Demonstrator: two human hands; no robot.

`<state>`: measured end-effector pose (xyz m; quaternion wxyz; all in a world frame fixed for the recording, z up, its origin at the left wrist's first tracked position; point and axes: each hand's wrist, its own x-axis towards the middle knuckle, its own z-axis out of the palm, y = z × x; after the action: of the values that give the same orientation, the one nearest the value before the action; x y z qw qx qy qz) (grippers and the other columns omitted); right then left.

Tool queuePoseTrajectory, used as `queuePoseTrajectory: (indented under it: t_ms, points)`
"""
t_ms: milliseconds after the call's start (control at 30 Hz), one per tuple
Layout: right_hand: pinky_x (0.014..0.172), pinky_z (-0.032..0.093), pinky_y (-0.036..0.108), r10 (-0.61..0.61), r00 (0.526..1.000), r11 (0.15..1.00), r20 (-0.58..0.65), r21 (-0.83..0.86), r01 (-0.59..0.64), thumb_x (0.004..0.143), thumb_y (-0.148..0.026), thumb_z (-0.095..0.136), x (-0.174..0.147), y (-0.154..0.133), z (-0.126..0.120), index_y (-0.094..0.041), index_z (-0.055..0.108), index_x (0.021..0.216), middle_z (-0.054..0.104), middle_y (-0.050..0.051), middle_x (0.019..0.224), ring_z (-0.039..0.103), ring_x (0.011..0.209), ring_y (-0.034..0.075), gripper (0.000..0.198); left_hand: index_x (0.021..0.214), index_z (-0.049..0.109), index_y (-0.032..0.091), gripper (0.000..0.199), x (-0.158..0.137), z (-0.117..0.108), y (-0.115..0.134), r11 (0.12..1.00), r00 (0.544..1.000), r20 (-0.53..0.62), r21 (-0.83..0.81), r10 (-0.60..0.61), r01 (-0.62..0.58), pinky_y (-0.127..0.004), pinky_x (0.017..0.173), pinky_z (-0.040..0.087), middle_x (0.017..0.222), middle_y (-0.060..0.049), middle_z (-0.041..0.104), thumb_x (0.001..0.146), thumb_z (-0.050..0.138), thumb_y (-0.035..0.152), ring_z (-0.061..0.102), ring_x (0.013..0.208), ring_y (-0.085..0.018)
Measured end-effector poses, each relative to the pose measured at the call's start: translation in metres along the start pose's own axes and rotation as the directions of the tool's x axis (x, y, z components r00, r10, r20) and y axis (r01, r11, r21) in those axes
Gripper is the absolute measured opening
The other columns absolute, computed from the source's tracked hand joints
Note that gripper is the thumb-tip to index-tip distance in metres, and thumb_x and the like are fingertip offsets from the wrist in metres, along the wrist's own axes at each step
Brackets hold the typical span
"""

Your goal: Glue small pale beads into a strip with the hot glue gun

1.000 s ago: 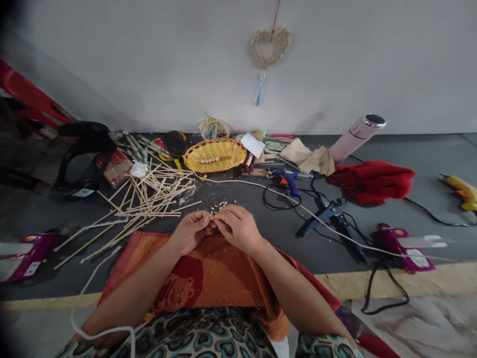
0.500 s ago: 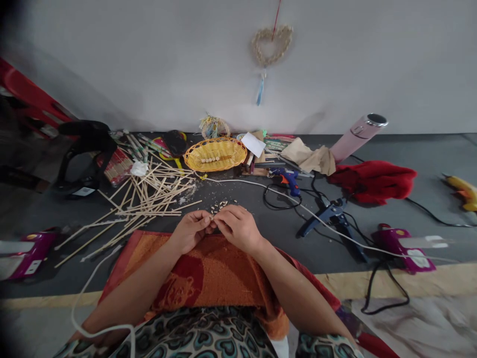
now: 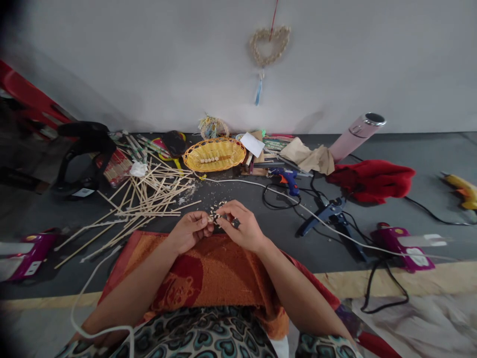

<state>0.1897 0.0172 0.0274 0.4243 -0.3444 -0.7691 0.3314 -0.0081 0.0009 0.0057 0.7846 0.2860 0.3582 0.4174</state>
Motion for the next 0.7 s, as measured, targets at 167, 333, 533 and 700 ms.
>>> queuePoseTrajectory:
  t_ms: [167, 333, 533, 700]
  points:
    - [0.071, 0.052, 0.028, 0.028, 0.987, 0.989, 0.158, 0.142, -0.051, 0.088, -0.035, 0.063, 0.0011, -0.0015, -0.0009, -0.021, 0.061, 0.115, 0.061, 0.008, 0.105, 0.057, 0.081, 0.014, 0.030, 0.070, 0.065, 0.010, 0.031, -0.0025, -0.0001, 0.0032, 0.998, 0.997, 0.037, 0.024, -0.063, 0.062, -0.020, 0.053, 0.044, 0.064, -0.006, 0.066, 0.067, 0.081, 0.036, 0.058, 0.052, -0.010]
    - [0.073, 0.051, 0.028, 0.014, 0.980, 0.984, 0.199, 0.169, -0.049, 0.089, -0.033, 0.062, 0.0014, -0.0035, 0.0037, -0.023, 0.064, 0.112, 0.064, 0.007, 0.098, 0.059, 0.090, 0.016, 0.026, 0.068, 0.065, 0.009, 0.032, -0.0020, -0.0013, 0.0016, 0.996, 0.998, 0.038, 0.078, -0.051, 0.048, -0.021, 0.054, 0.044, 0.067, -0.007, 0.067, 0.068, 0.081, 0.037, 0.058, 0.052, -0.009]
    - [0.081, 0.050, 0.032, 0.012, 0.985, 0.991, 0.170, 0.132, -0.035, 0.088, -0.029, 0.064, 0.0009, -0.0008, 0.0039, -0.021, 0.066, 0.105, 0.065, 0.006, 0.095, 0.060, 0.091, 0.016, 0.019, 0.069, 0.066, 0.009, 0.028, -0.0010, -0.0011, -0.0004, 0.994, 0.999, 0.040, 0.109, -0.031, 0.027, -0.020, 0.055, 0.041, 0.068, -0.006, 0.067, 0.071, 0.079, 0.035, 0.057, 0.053, -0.008]
    - [0.076, 0.052, 0.030, 0.034, 0.992, 0.996, 0.119, 0.080, -0.044, 0.086, -0.030, 0.065, 0.0007, -0.0020, 0.0040, -0.022, 0.066, 0.100, 0.064, 0.007, 0.097, 0.060, 0.092, 0.017, 0.016, 0.072, 0.067, 0.011, 0.024, -0.0001, -0.0006, 0.0005, 0.996, 1.000, 0.021, 0.085, -0.017, 0.016, -0.019, 0.054, 0.039, 0.065, -0.003, 0.065, 0.073, 0.077, 0.033, 0.055, 0.053, -0.007]
